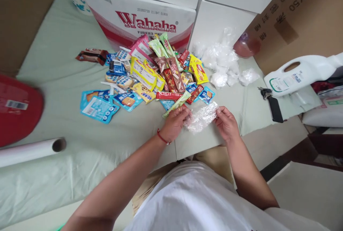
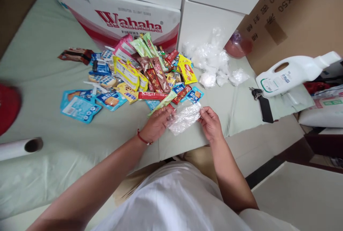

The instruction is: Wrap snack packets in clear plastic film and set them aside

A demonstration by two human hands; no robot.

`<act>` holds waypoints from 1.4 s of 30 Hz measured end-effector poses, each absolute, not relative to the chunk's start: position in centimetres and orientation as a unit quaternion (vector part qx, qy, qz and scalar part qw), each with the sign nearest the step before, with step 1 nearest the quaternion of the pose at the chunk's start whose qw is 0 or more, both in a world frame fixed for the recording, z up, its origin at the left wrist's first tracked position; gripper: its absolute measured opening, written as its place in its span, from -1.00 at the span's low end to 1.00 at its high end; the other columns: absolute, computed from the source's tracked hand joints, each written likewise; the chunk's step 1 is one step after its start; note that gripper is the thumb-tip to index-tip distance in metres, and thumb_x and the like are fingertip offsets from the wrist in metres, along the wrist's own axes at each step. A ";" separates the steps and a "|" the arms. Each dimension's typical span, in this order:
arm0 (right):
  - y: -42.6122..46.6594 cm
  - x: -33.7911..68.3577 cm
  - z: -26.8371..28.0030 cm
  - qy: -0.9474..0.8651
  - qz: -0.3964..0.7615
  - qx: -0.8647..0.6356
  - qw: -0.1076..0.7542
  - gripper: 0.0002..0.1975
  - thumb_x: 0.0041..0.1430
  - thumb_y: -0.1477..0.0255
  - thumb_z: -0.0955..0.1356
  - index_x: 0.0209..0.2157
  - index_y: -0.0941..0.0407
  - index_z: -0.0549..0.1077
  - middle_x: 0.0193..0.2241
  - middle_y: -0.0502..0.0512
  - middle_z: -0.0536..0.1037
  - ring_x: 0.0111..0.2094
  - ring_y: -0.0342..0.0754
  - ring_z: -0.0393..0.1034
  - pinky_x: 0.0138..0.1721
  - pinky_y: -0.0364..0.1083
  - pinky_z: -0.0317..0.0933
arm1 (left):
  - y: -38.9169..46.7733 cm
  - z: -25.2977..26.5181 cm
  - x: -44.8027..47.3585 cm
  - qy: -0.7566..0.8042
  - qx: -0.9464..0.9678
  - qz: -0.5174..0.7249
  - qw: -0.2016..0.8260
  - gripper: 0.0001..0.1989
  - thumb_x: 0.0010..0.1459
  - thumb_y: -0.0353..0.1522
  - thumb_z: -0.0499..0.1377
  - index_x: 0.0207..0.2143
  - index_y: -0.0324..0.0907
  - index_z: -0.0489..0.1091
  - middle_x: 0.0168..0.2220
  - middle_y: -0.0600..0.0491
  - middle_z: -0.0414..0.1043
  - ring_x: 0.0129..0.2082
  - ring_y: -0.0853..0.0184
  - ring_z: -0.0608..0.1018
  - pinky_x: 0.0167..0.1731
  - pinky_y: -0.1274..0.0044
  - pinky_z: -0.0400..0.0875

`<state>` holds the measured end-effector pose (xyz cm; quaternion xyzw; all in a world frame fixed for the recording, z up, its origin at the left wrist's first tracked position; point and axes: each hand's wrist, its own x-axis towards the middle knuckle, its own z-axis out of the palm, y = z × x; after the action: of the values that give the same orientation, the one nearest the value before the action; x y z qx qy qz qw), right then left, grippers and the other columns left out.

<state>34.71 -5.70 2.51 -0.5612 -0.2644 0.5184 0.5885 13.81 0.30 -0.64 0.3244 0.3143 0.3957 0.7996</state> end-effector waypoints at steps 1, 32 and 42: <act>-5.9 34.8 2.7 -0.277 0.522 -0.554 0.586 -0.68 0.00 0.17 0.60 -0.40 0.05 0.53 -0.45 -0.05 0.46 -0.41 -0.15 0.30 -0.33 -0.14 0.28 | 0.3 -0.6 13.8 0.316 0.317 0.391 0.804 -0.49 -0.01 0.07 0.40 -0.36 -0.19 0.46 -0.38 0.07 0.44 -0.41 0.41 0.43 -0.40 0.57 0.31; -5.5 30.7 2.9 -0.406 0.421 -0.651 0.484 -0.68 0.15 0.08 0.47 -0.32 0.03 0.44 -0.48 -0.06 0.39 -0.49 -0.15 0.17 -0.48 -0.13 0.10 | -0.8 -0.5 13.2 0.495 0.566 0.423 0.506 -0.62 0.37 -0.10 0.05 -0.40 -0.14 0.38 -0.50 0.16 0.29 -0.42 0.35 0.34 -0.31 0.51 0.26; -4.7 26.1 0.3 -0.395 0.501 -0.601 0.481 -0.60 0.15 0.00 0.46 -0.37 0.05 0.44 -0.53 -0.09 0.37 -0.48 -0.14 0.19 -0.40 -0.12 0.13 | -0.8 -0.7 13.1 0.513 0.574 0.432 0.471 -0.67 0.40 -0.12 0.04 -0.30 -0.12 0.41 -0.40 0.09 0.48 -0.37 0.29 0.46 -0.30 0.49 0.29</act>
<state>26.10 -4.74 0.27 -0.6013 -0.3950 0.5008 0.4813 13.09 -0.78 -0.66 0.5735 0.5126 0.4317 0.4711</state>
